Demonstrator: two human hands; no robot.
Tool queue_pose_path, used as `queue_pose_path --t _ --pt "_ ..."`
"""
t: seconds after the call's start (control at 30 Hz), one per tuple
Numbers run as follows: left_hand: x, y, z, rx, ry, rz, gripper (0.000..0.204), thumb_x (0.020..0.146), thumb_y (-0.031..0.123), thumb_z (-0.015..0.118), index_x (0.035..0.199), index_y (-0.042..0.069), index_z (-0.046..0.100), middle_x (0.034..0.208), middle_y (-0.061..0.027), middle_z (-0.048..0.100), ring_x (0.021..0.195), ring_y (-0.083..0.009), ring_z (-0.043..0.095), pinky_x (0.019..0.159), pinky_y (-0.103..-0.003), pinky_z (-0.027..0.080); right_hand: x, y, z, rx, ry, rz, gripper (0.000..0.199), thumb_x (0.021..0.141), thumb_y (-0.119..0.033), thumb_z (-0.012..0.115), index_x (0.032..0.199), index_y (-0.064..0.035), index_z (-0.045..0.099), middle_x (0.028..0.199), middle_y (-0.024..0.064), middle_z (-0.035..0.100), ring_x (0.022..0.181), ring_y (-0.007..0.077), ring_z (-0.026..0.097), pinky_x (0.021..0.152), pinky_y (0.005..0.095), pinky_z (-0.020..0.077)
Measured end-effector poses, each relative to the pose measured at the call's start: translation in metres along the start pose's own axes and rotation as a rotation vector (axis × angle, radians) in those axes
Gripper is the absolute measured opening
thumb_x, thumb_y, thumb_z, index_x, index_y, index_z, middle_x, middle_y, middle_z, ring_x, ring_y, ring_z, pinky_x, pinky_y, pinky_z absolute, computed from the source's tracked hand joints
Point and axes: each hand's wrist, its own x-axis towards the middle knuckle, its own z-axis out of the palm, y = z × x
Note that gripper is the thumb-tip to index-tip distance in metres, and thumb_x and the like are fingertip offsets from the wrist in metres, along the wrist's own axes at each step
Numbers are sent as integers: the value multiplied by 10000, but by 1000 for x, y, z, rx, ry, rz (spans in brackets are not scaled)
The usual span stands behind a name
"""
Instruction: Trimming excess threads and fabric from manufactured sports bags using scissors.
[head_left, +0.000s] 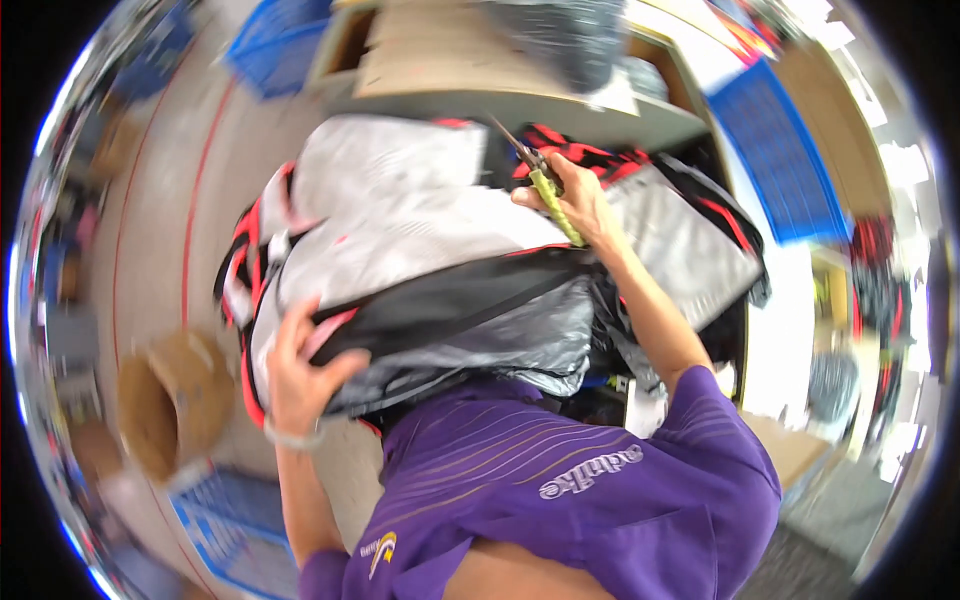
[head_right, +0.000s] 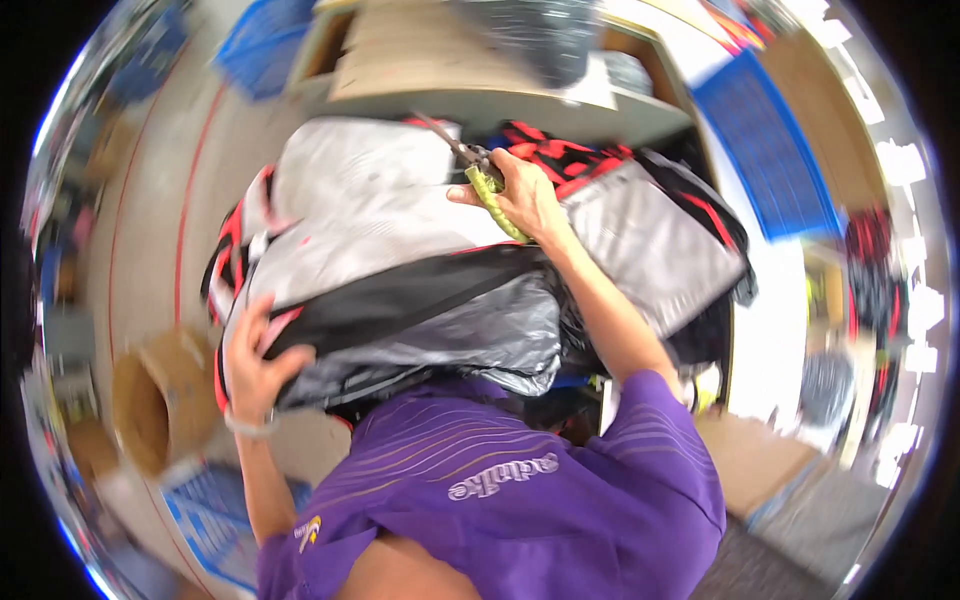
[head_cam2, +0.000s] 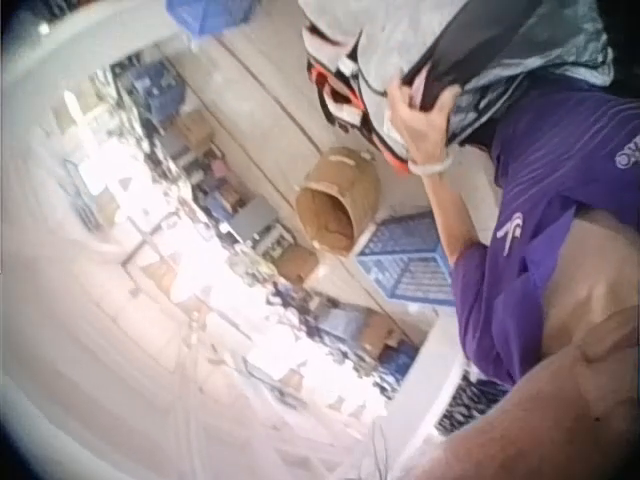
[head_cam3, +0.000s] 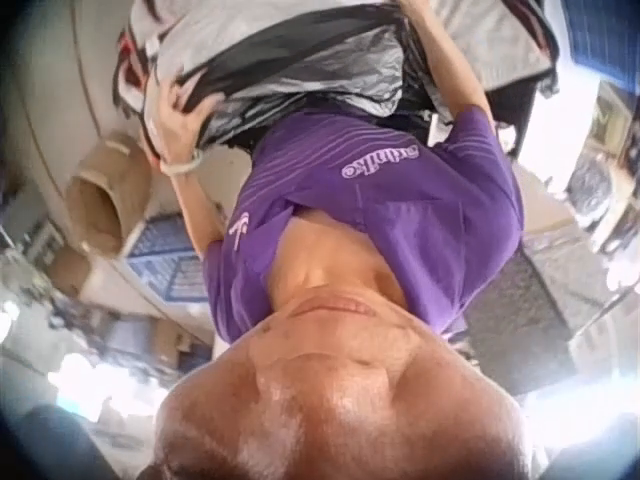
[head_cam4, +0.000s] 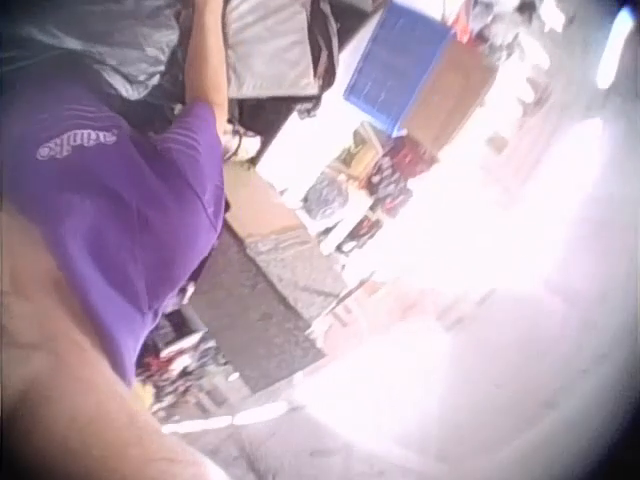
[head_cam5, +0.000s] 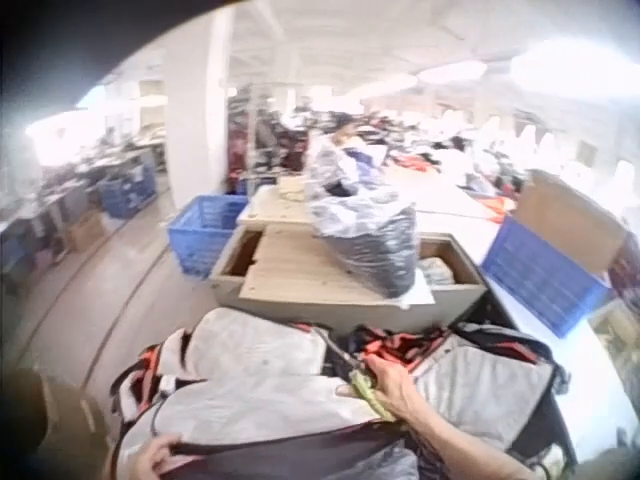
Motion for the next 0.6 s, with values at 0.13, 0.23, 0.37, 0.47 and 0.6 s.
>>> queue_pose_path --t 0.13,0.23,0.37,0.47,0.6 --pt "-12 6 0 536 -197 60 648 567 275 872 1125 53 626 939 -157 646 820 -323 587 780 -401 452 -61 110 23 258 58 479 684 598 -555 806 860 29 564 794 155 617 742 265 593 693 369 457" --pt "19 -4 6 597 -215 292 346 621 180 831 891 37 667 710 -106 627 709 -298 585 673 -381 453 -67 107 32 353 42 457 489 669 -365 798 905 8 588 812 58 592 770 158 556 713 319 453" --pt "82 73 -4 725 -92 374 210 644 45 787 803 37 650 748 -130 636 702 -257 600 655 -356 462 -25 117 7 1044 266 54 308 712 -140 746 908 5 556 749 21 546 705 115 557 629 253 454" --pt "106 179 -9 767 97 859 192 696 -55 721 866 0 653 780 -131 650 722 -228 620 693 -324 485 -7 59 -119 971 586 -276 221 753 -85 691 899 61 611 848 123 672 718 146 626 654 264 515" --pt "133 267 33 531 392 1386 217 780 -75 677 990 -22 671 893 -120 692 768 -223 658 763 -302 515 -105 20 -300 847 1117 -549 191 744 -23 665 911 6 576 786 81 618 726 189 640 641 299 537"
